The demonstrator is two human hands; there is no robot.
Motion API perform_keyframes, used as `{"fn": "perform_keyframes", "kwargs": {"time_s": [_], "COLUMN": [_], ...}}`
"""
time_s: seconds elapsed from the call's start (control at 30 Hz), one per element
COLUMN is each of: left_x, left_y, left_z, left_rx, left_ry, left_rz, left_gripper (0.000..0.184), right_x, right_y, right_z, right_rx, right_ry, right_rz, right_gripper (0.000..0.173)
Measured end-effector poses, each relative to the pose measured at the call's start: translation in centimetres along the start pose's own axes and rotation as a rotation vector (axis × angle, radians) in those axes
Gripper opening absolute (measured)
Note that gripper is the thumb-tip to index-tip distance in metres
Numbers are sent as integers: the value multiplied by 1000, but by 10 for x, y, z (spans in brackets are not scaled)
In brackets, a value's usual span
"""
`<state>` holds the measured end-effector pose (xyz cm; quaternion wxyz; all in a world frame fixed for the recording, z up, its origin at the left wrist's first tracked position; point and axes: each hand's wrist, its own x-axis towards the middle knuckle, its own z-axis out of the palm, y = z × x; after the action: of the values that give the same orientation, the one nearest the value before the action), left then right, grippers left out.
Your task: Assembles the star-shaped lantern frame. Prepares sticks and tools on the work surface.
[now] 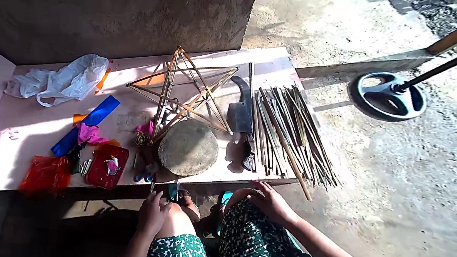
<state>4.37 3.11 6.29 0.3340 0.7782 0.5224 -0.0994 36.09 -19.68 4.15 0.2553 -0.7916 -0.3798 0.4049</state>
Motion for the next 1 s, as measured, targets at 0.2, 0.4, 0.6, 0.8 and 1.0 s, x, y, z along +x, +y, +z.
{"fn": "perform_keyframes", "kwargs": {"time_s": [0.2,0.4,0.6,0.8,1.0], "left_x": [-4,0,-1,10,61], "left_y": [-5,-6,-14,-1,126], "left_z": [7,8,8,5,23], "left_rx": [-20,24,15,193,308], "left_ry": [123,112,122,11,-41], "left_rz": [-15,-44,-52,-119,287], "left_gripper": [49,44,42,37,31], "right_x": [-16,0,23,45,62], "right_y": [-4,16,68,101,128], "right_z": [12,3,-13,-43,-48], "right_rx": [-138,14,300,188,175], "right_ry": [27,104,201,336,449], "right_rz": [-33,37,291,466,525], "right_gripper": [58,56,49,42,30]}}
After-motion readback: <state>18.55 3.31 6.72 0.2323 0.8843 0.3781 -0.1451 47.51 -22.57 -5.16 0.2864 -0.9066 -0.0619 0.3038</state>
